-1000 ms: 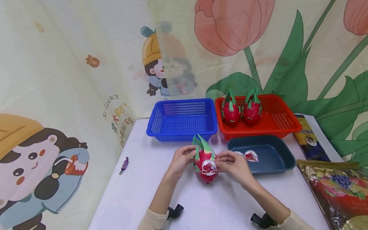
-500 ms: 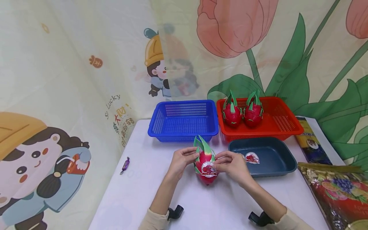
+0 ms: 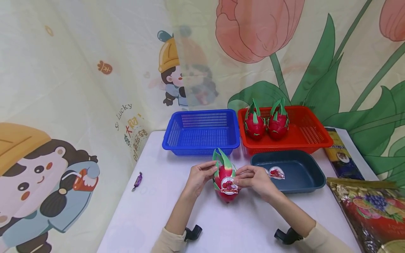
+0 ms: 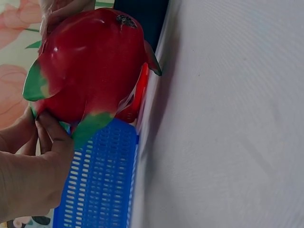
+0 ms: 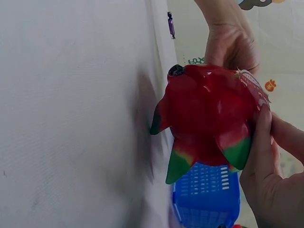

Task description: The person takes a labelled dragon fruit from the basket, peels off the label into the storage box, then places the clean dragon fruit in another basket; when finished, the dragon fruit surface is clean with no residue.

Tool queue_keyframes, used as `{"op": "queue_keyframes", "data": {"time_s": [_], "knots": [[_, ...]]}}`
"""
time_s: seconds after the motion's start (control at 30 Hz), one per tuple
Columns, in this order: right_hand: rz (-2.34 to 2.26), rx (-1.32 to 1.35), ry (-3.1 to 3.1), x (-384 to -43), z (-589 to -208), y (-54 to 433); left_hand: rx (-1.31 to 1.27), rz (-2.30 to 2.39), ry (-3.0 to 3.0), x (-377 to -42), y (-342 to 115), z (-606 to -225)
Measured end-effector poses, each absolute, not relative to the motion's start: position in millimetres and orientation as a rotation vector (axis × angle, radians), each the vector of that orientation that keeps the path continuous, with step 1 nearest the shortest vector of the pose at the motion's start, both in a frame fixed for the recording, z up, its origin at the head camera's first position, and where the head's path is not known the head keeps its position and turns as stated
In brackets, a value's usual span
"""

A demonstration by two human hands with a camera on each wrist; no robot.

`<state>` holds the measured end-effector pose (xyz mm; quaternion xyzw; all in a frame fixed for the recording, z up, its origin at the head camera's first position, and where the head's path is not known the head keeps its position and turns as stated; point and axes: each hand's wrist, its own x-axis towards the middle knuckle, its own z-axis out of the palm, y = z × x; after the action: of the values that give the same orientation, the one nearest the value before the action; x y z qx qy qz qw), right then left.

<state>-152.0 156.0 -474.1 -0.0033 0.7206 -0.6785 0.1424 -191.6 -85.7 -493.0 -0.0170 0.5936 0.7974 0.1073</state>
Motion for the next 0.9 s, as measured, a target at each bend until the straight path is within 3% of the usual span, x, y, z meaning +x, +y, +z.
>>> {"op": "queue_keyframes", "data": {"time_s": [0.9], "knots": [[-2.033,0.024,1.887,-159.4,-476.6,162.0,-0.026,2.405,1.719,-190.6,-78.8,-493.3]]}}
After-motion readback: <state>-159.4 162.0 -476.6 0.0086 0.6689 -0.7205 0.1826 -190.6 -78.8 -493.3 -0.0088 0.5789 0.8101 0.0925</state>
